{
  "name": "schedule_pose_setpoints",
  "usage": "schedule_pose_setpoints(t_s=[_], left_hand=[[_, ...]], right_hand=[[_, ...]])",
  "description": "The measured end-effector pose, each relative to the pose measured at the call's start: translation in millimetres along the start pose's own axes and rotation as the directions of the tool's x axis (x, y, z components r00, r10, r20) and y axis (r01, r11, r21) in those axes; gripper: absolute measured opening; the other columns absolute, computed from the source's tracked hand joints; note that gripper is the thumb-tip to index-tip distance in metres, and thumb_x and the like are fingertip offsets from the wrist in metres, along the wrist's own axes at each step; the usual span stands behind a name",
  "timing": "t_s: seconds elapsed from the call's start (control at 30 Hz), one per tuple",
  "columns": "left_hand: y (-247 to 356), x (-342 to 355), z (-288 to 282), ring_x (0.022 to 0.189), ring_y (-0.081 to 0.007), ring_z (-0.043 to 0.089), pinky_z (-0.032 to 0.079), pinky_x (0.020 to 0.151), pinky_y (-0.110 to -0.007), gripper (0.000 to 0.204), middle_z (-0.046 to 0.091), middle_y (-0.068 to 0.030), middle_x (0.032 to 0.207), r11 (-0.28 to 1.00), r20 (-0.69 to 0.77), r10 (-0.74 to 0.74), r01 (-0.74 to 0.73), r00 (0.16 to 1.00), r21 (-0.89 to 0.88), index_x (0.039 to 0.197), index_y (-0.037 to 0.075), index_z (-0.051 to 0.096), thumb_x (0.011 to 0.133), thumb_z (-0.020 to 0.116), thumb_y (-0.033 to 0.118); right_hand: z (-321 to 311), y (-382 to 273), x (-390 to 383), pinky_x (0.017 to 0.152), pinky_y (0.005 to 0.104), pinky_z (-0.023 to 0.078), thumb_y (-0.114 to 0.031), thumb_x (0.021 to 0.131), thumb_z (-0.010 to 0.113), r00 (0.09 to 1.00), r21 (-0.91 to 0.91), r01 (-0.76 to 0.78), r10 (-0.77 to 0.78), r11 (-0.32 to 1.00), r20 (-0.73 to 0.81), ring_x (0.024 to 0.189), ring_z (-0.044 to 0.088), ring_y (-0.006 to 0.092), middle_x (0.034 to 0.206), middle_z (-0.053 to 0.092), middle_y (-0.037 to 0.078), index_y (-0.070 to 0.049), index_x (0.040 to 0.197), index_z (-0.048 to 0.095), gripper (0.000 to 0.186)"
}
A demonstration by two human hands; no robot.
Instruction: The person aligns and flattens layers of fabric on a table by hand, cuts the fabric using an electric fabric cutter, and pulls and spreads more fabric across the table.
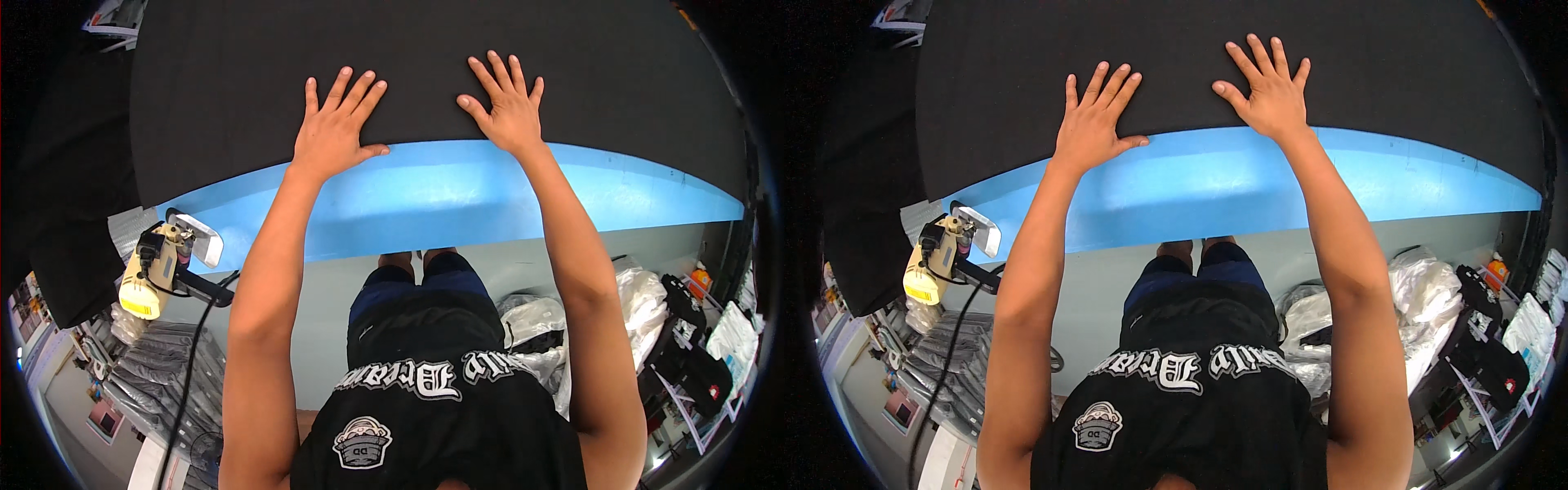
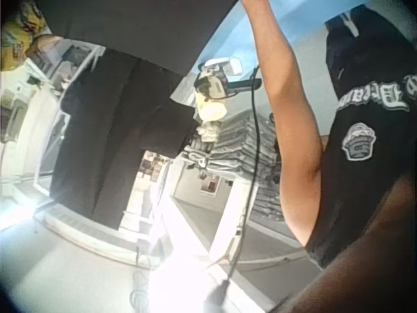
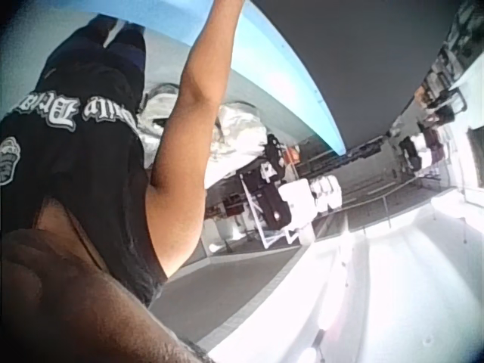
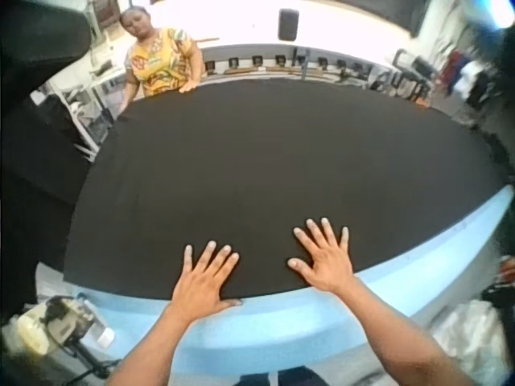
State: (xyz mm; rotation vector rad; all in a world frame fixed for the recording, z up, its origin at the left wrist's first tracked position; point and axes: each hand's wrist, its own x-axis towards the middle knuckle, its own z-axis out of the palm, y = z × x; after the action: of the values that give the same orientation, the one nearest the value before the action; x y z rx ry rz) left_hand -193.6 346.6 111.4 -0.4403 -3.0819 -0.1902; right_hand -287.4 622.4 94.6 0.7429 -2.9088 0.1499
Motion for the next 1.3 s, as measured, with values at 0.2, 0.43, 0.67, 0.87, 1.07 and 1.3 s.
schedule_pose_setpoints(t_s=[0.2,0.43,0.67,0.87,1.07,1.3], left_hand=[[12,-20,-10,0.138,-0.0308,0.023,0.018,0.105,-0.064,0.094,0.030,-0.0085,0.147,0.991,-0.092,-0.079,0.087,0.993,0.097,0.144,0.017,0.029,0.068,0.071,0.054],[160,-202,-51,0.106,-0.0390,0.055,0.041,0.094,-0.047,0.059,0.055,-0.0204,0.122,0.782,0.367,0.178,0.094,0.913,-0.616,0.129,0.003,0.045,0.081,0.066,0.030],[99,-447,12,0.078,-0.0156,0.061,0.048,0.075,-0.030,0.038,0.067,-0.0063,0.086,0.217,0.410,-0.714,0.737,0.567,-0.640,0.101,-0.001,0.064,0.085,0.067,0.034],[-56,-485,-16,0.067,-0.0108,0.057,0.045,0.061,-0.026,0.037,0.061,-0.0028,0.075,-0.138,0.170,-0.980,0.258,0.105,-0.956,0.081,0.009,0.058,0.092,0.054,0.044],[-219,-423,-54,0.077,-0.0119,0.059,0.046,0.069,-0.029,0.049,0.063,-0.0015,0.086,-0.182,0.195,-0.978,0.144,0.078,-0.973,0.095,0.008,0.062,0.086,0.056,0.056],[-310,-341,7,0.093,-0.0215,0.056,0.041,0.080,-0.040,0.082,0.064,-0.0086,0.094,-0.395,0.509,-0.837,0.421,0.202,-0.817,0.095,0.003,0.065,0.075,0.044,0.080]], right_hand=[[-2,-17,12,0.107,0.0649,0.010,-0.068,0.086,0.038,0.999,-0.025,-0.002,0.000,1.000,-0.043,0.140,0.019,0.0270,0.150,0.028,0.001,-0.034,0.141,0.035,0.065],[9,-12,-14,0.101,0.0698,0.010,-0.065,0.088,0.035,0.991,-0.023,-0.043,0.040,0.999,-0.126,0.140,0.018,0.0301,0.152,0.023,0.007,-0.027,0.144,0.031,0.068],[-9,-54,-109,0.102,0.0692,0.013,-0.054,0.089,0.048,0.995,0.249,0.074,-0.053,0.966,-0.090,0.138,0.021,0.0344,0.148,0.029,0.013,-0.017,0.138,0.041,0.062],[-39,-104,-68,0.105,0.0651,0.013,-0.052,0.090,0.048,0.989,0.267,0.140,-0.125,0.954,-0.074,0.138,0.022,0.0346,0.147,0.029,0.015,-0.015,0.136,0.043,0.059],[-37,-194,23,0.106,0.0596,0.017,-0.054,0.092,0.042,0.995,0.265,0.082,-0.093,0.961,0.030,0.138,0.023,0.0332,0.147,0.029,0.016,-0.014,0.137,0.041,0.061],[-16,-213,65,0.106,0.0573,0.018,-0.058,0.092,0.040,0.997,0.255,-0.072,0.065,0.964,0.035,0.138,0.022,0.0322,0.149,0.026,0.016,-0.014,0.139,0.039,0.065]])
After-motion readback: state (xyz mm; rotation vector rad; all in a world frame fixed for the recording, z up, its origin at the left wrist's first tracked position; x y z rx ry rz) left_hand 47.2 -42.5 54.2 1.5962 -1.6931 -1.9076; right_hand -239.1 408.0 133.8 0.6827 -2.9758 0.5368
